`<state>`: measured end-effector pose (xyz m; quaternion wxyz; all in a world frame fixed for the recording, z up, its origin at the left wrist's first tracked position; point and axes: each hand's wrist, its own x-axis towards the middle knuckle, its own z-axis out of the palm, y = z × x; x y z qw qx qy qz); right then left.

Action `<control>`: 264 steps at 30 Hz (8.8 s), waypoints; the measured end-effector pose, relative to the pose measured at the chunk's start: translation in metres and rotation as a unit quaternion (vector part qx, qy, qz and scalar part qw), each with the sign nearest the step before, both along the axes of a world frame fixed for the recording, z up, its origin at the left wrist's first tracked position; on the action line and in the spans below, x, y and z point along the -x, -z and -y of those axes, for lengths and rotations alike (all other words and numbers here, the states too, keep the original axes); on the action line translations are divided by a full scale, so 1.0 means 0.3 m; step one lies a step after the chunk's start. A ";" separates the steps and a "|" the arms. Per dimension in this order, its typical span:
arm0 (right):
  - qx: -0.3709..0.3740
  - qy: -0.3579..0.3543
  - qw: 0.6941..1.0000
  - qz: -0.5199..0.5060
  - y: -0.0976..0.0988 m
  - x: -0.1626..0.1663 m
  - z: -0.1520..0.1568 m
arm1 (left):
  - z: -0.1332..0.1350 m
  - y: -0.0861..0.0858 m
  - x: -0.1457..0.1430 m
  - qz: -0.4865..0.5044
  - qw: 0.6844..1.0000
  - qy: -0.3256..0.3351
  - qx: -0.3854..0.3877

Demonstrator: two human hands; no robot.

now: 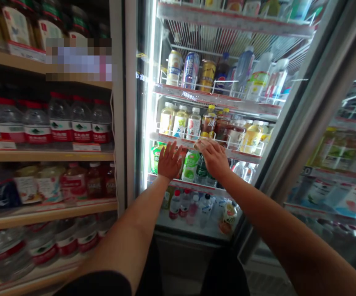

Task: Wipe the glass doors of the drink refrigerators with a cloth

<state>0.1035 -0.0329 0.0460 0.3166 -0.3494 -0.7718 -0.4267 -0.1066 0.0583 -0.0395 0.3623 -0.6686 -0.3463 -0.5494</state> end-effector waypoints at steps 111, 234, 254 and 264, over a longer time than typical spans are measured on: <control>-0.031 0.006 0.992 -0.124 0.002 -0.114 0.011 | -0.007 0.005 -0.002 0.008 1.000 0.007 0.009; 0.054 -0.085 0.995 -0.006 0.174 0.029 -0.054 | 0.181 0.014 -0.137 -0.021 0.983 0.180 0.037; 0.114 0.159 0.981 -0.007 0.159 -0.378 0.013 | 0.113 0.087 -0.125 -0.083 0.995 0.042 0.036; 0.161 0.186 0.968 -0.058 0.168 -0.323 0.011 | 0.144 0.301 0.054 -0.081 0.989 0.003 0.122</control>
